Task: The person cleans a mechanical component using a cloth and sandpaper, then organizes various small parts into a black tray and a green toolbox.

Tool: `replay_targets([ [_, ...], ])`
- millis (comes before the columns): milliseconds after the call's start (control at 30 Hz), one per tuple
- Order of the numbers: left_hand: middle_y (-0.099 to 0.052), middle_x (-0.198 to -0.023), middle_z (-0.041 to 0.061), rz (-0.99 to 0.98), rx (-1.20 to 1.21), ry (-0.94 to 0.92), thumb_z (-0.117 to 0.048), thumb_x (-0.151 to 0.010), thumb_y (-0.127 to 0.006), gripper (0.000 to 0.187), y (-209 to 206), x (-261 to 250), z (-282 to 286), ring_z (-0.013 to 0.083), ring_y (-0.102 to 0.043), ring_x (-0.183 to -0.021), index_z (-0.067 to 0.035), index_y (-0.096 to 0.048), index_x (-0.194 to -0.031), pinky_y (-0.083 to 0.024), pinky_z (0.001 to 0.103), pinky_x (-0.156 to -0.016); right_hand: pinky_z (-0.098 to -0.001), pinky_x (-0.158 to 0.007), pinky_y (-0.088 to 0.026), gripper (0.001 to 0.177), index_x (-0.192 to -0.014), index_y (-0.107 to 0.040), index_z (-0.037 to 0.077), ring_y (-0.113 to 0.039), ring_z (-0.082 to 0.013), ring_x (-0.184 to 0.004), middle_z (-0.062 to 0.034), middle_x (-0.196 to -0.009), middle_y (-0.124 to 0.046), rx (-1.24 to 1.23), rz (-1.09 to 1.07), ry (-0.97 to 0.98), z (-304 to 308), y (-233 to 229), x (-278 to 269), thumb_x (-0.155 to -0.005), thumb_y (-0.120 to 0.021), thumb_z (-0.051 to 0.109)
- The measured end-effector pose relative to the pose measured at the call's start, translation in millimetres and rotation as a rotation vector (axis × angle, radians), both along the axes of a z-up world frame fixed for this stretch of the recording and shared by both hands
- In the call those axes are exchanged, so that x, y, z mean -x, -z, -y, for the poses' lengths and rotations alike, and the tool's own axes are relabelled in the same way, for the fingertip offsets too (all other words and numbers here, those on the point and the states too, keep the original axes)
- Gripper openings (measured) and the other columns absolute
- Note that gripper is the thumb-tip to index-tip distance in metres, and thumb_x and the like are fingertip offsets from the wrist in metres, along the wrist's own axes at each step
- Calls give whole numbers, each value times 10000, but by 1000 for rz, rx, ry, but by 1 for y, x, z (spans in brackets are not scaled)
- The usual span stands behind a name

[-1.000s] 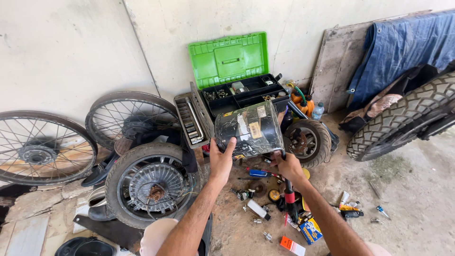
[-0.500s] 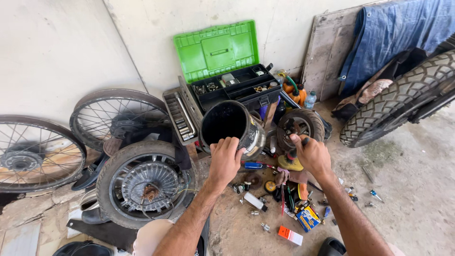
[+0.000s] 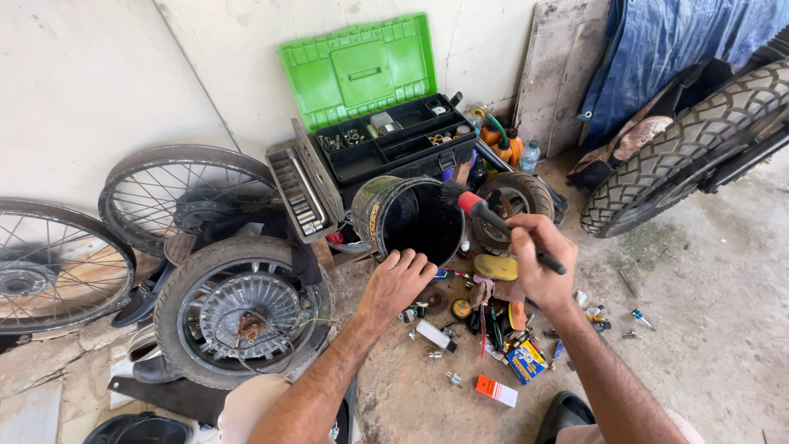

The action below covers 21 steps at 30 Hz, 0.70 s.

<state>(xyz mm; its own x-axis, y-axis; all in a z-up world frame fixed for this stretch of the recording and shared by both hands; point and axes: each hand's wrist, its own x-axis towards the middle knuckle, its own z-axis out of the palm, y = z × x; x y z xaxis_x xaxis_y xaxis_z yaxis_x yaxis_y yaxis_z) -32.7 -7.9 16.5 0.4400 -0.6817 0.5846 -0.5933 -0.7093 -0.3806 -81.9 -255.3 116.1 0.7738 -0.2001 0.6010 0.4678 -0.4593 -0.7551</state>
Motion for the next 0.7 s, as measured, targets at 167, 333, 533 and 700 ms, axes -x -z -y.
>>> replay_targets([
  [167,-589,-972,-20,-20,-92,-13,-172,-846,-684,187,12,-2,-1,177,-573,-1006,-172,-613,-1020,-434,342,-898,-265,-641,-531,123,-1041,-702,30,-651,-82,-669,-61,-770,-686,209,106,-42,-7,-3,9,-972,-606,61],
  [333,-582,-967,-26,-29,-130,2,-168,-855,-685,173,11,5,3,172,-574,-1029,-179,-602,-1007,-425,335,-910,-293,-602,-556,127,-1041,-704,44,-697,-128,-657,-73,-823,-723,278,-6,-134,-20,2,-1,-963,-611,84],
  [533,-601,-1010,-28,-81,-126,121,-229,-851,-661,199,17,19,18,160,-562,-1065,-192,-615,-1042,-408,319,-911,-401,-695,-587,254,-1136,-703,44,-726,-314,-852,-122,-999,-738,554,83,-113,-33,41,-25,-931,-714,195],
  [700,-600,-1014,-53,-56,-160,129,-230,-903,-652,186,25,24,21,152,-552,-1077,-219,-622,-1086,-404,324,-961,-444,-652,-577,298,-1165,-689,60,-712,-342,-816,-125,-929,-712,724,-90,-32,-36,83,-35,-921,-699,230],
])
